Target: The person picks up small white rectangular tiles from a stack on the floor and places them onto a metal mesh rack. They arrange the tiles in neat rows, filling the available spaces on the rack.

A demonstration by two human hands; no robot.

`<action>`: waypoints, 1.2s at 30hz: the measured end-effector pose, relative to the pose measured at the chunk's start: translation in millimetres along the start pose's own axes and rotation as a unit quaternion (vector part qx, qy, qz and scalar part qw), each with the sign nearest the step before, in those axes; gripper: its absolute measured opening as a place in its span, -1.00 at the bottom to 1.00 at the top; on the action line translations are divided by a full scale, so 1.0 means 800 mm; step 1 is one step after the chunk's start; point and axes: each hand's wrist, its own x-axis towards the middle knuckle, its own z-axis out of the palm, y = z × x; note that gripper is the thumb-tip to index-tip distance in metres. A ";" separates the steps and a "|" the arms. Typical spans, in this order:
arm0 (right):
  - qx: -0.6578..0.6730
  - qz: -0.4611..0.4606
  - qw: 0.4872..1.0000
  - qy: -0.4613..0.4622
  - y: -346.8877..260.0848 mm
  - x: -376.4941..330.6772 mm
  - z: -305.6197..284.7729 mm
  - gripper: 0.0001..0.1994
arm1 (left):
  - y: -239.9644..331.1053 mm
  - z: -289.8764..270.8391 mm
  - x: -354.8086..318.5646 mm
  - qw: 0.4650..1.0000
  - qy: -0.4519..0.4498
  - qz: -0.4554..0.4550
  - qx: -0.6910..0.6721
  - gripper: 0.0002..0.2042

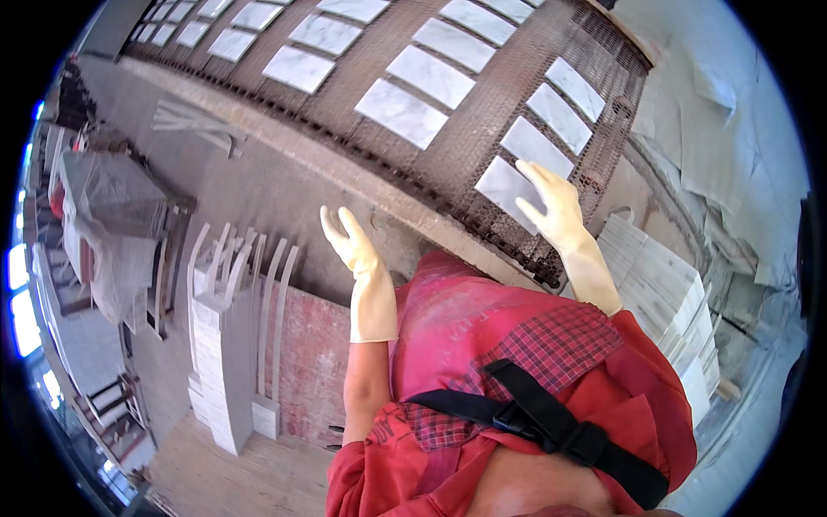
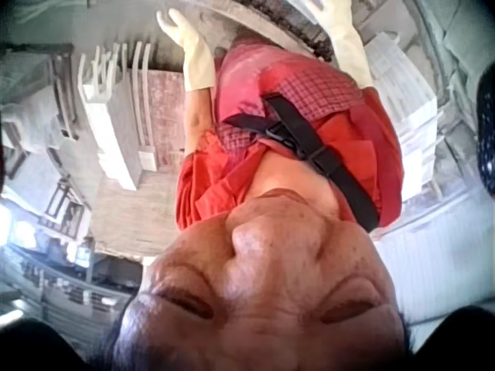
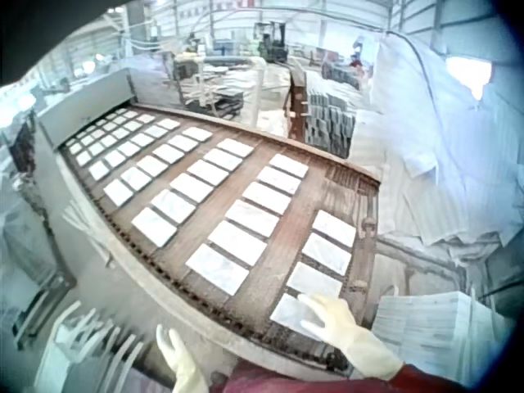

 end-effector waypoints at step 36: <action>-0.057 0.025 0.989 -0.133 0.022 0.010 0.093 -0.18 | -0.279 -0.518 -0.179 0.919 0.251 -0.264 -0.150 -0.35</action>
